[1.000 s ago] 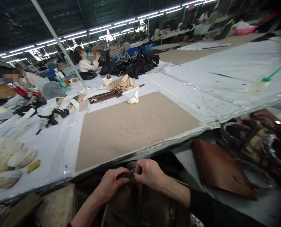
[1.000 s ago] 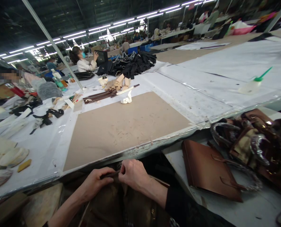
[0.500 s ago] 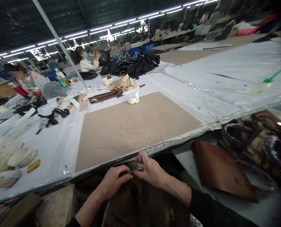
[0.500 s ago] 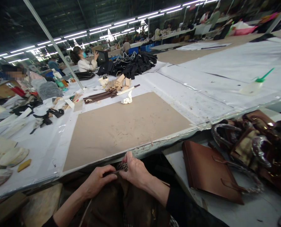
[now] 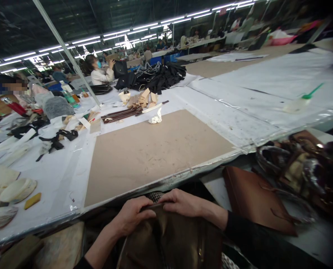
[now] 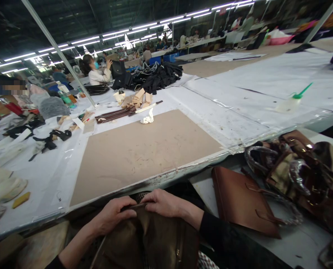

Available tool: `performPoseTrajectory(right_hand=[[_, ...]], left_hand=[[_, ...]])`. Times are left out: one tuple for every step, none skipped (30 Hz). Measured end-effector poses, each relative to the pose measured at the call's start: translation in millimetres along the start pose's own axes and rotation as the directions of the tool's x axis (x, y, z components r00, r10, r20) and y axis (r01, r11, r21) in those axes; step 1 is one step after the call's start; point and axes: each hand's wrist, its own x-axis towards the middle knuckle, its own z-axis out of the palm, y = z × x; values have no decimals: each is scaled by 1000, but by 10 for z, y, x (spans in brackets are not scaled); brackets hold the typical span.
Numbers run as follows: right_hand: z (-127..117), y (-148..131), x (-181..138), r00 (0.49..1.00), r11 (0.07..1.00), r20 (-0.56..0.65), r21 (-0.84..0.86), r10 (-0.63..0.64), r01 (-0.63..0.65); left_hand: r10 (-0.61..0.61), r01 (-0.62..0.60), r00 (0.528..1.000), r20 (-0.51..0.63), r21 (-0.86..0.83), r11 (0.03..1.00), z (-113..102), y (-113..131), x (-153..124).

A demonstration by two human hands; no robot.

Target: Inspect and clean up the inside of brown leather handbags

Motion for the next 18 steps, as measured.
performPoseTrajectory(right_hand=[[16, -7, 14, 1000, 1000, 6, -20, 1, -1], [32, -16, 31, 1000, 997, 9, -71, 10, -10], [49, -26, 52, 1000, 989, 9, -144, 25, -24], [65, -37, 75, 999, 974, 2, -224, 41, -40], [81, -48, 98, 999, 953, -6, -297, 54, -53], [96, -60, 120, 998, 935, -9, -348, 60, -60], [110, -73, 138, 998, 924, -6, -378, 59, -57], [122, -87, 150, 999, 920, 5, -390, 51, -45], [133, -101, 154, 999, 919, 21, -394, 37, -26], [140, -117, 151, 999, 918, 40, -396, 19, -2], [144, -134, 139, 998, 919, 59, -393, -1, 24], [141, -150, 119, 997, 922, 74, -384, -18, 45], [131, -166, 93, 996, 929, 86, -366, -27, 57], [113, -183, 62, 995, 938, 92, -342, -25, 55], [87, -199, 27, 996, 948, 93, -317, -12, 41], [55, -217, -7, 996, 955, 91, -295, 10, 18], [23, -235, -37, 996, 960, 86, -281, 32, -6], [-6, -255, -61, 996, 960, 79, -277, 48, -24]], left_hand=[[3, -3, 1000, 1, 27, 1000, 11, 1, 2], [6, -6, 1000, -1, 55, 998, 27, 3, 6], [10, -10, 1000, -3, 83, 997, 47, 7, 12], [13, -12, 1000, -5, 109, 994, 68, 12, 19], [15, -14, 1000, -9, 132, 991, 90, 17, 26], [18, -16, 1000, -10, 151, 988, 109, 23, 32], [20, -18, 1000, -9, 164, 986, 125, 29, 33], [22, -20, 1000, -5, 173, 985, 134, 36, 29], [22, -22, 1000, 0, 178, 984, 137, 46, 17], [21, -21, 1000, 5, 182, 983, 133, 59, -3], [15, -17, 1000, 11, 186, 982, 122, 74, -32], [5, -8, 1000, 13, 191, 982, 105, 93, -70], [-11, 8, 1000, 12, 196, 981, 85, 114, -115], [-31, 29, 999, 6, 199, 980, 65, 137, -164], [-55, 54, 999, -2, 199, 979, 49, 158, -217], [-80, 81, 997, -12, 198, 977, 39, 178, -267], [-107, 110, 994, -25, 195, 975, 38, 197, -313], [-134, 139, 990, -42, 192, 972, 48, 214, -351]])
